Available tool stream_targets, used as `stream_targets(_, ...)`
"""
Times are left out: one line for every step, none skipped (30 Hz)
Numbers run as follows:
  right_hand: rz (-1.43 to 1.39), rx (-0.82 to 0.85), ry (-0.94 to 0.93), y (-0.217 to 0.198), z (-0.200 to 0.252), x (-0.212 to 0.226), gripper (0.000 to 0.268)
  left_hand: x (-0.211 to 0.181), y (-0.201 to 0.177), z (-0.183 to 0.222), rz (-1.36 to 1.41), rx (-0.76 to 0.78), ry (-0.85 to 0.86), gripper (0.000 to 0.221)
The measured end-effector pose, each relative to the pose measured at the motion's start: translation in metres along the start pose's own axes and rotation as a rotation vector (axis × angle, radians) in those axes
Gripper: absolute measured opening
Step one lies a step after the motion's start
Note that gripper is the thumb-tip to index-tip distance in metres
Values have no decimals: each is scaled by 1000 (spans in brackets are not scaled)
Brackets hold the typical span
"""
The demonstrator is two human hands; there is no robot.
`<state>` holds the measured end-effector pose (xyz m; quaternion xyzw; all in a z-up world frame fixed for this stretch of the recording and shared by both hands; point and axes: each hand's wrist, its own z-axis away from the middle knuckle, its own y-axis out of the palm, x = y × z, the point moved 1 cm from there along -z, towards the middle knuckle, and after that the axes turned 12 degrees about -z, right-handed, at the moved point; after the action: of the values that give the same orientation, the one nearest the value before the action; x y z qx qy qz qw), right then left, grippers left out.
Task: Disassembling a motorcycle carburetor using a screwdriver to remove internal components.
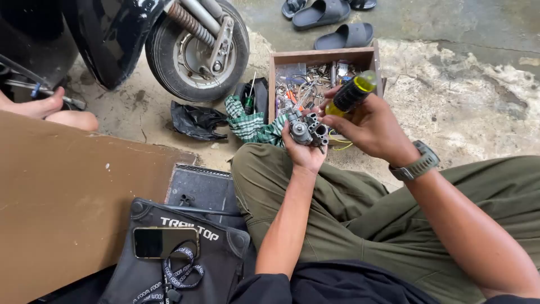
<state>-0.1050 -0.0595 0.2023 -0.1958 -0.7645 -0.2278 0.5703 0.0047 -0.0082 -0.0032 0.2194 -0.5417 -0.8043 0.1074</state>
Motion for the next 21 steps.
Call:
stream_targets(3, -4, -12, 2, 1, -2, 44, -1, 0, 0, -5, 12, -2, 63)
stream_targets(-1, -16, -7, 4, 2, -5, 45, -2, -1, 0, -37, -93, -21, 62)
stream_targets(-7, -26, 2, 7, 4, -8, 45, -3, -4, 3, -68, -204, -39, 61)
stream_targets(-8, -29, -5, 9, 3, -5, 45, -6, 4, 7, -73, -199, -39, 61)
stream_targets(56, -16, -36, 12, 2, -1, 42, -9, 11, 11, -76, -206, -28, 60)
stream_targets(119, -4, -67, 15, 1, 3, 39, -13, 19, 15, -79, -214, -18, 59)
stream_targets(119, -7, -78, 14, -2, 5, 39, -16, 21, 14, -85, -204, -16, 59)
stream_targets(159, -13, -62, 13, -5, 7, 35, -20, 24, 14, -84, -190, -13, 59)
stream_targets(194, -22, -39, 14, -6, 8, 33, -23, 25, 17, -85, -183, -13, 59)
stream_targets(190, -28, -43, 16, 0, 9, 33, -23, 23, 23, -93, -181, -14, 59)
stream_targets(161, -33, 13, 16, 2, 10, 29, -23, 24, 26, -109, -181, -8, 60)
stream_targets(133, -38, 68, 16, 4, 11, 26, -24, 25, 29, -125, -181, -2, 60)
stream_targets(128, -40, 67, 18, 6, 15, 26, -24, 30, 35, -129, -183, -1, 60)
stream_targets(158, -55, 83, 19, 7, 18, 23, -23, 36, 40, -150, -191, -16, 57)
stream_targets(188, -72, 94, 19, 6, 22, 20, -23, 43, 43, -173, -195, -31, 53)
stream_targets(184, -76, 89, 21, 7, 24, 20, -24, 51, 49, -180, -192, -31, 53)
stream_targets(189, -84, 72, 23, 9, 27, 24, -22, 58, 57, -180, -177, -32, 54)
stream_targets(194, -93, 55, 24, 10, 30, 30, -20, 65, 64, -181, -161, -34, 55)
stream_targets(196, -95, 51, 25, 11, 29, 30, -18, 61, 63, -181, -156, -35, 55)
stream_targets(232, -109, 22, 26, 12, 30, 32, -16, 57, 61, -179, -173, -37, 57)
stream_targets(269, -120, -11, 26, 10, 31, 34, -16, 55, 58, -175, -186, -36, 59)
